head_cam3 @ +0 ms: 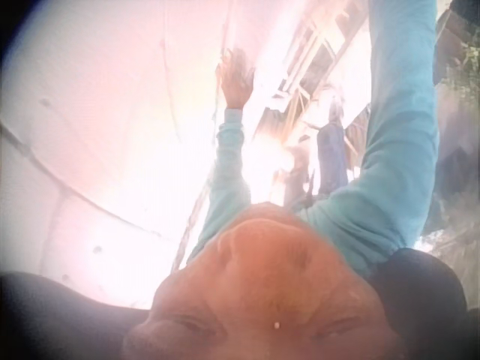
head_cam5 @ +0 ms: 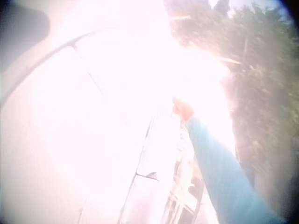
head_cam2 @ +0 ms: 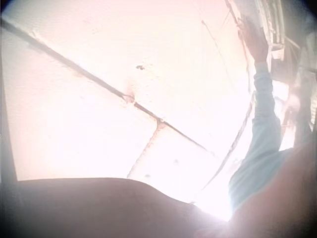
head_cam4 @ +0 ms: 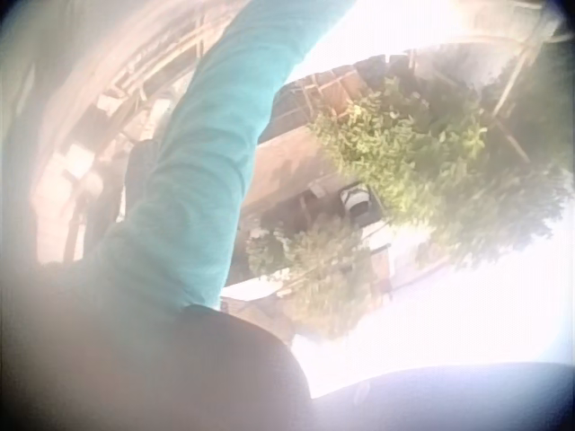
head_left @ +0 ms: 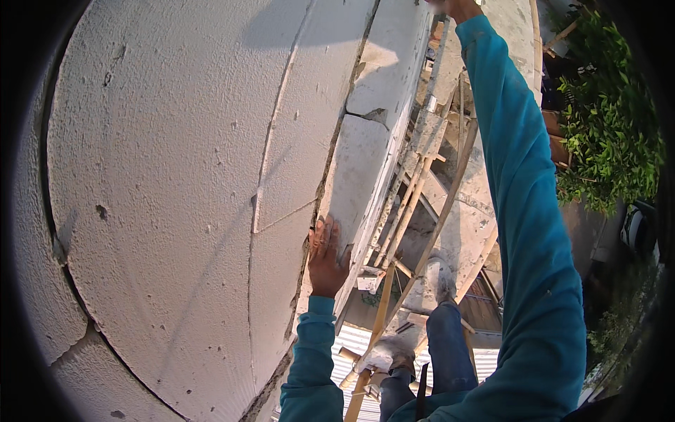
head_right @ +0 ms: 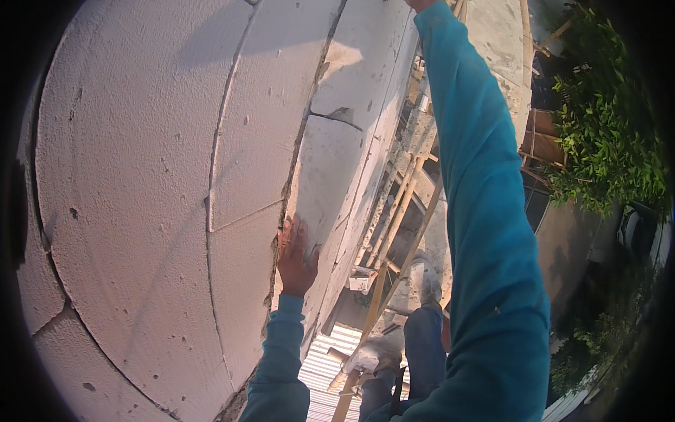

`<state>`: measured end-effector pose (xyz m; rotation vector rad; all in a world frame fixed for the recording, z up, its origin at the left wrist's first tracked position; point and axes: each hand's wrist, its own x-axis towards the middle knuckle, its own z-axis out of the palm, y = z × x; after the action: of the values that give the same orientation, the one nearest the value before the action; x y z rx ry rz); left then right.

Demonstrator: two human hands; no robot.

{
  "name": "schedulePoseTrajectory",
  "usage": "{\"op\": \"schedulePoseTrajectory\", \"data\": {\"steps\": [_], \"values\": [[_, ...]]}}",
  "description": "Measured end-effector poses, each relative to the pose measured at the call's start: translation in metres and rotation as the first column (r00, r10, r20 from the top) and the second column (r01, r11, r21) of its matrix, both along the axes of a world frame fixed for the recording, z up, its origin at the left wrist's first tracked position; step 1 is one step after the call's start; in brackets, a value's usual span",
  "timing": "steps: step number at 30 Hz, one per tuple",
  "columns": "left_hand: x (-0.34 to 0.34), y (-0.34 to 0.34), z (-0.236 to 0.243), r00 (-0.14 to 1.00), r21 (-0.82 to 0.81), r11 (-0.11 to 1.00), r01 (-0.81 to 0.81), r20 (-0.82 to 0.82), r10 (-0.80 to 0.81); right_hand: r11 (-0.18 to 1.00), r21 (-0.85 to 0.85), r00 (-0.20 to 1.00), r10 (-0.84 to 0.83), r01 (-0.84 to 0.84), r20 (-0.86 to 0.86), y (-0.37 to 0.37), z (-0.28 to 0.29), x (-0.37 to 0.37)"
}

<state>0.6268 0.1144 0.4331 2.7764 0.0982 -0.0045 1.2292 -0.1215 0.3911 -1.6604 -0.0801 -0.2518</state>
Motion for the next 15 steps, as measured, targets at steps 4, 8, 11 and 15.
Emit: {"op": "schedulePoseTrajectory", "data": {"steps": [4,8,11,15], "values": [[0.001,0.001,0.000,0.999,-0.001,0.999,0.035,0.034,-0.035,0.878,0.478,0.992,0.067,-0.009,-0.104,0.003,0.020,-0.173],[0.001,0.002,-0.001,0.998,-0.024,0.999,0.042,0.048,-0.041,0.915,0.383,0.954,-0.006,0.126,-0.299,-0.016,0.018,-0.377],[-0.001,0.003,-0.003,0.998,0.015,0.998,0.057,0.021,-0.057,0.712,0.559,0.786,0.017,0.424,-0.618,-0.034,0.014,-0.485],[-0.002,0.003,-0.001,0.994,0.008,0.996,0.087,0.070,-0.087,0.692,0.369,0.482,0.035,0.620,-0.875,-0.050,0.008,-0.620]]}}
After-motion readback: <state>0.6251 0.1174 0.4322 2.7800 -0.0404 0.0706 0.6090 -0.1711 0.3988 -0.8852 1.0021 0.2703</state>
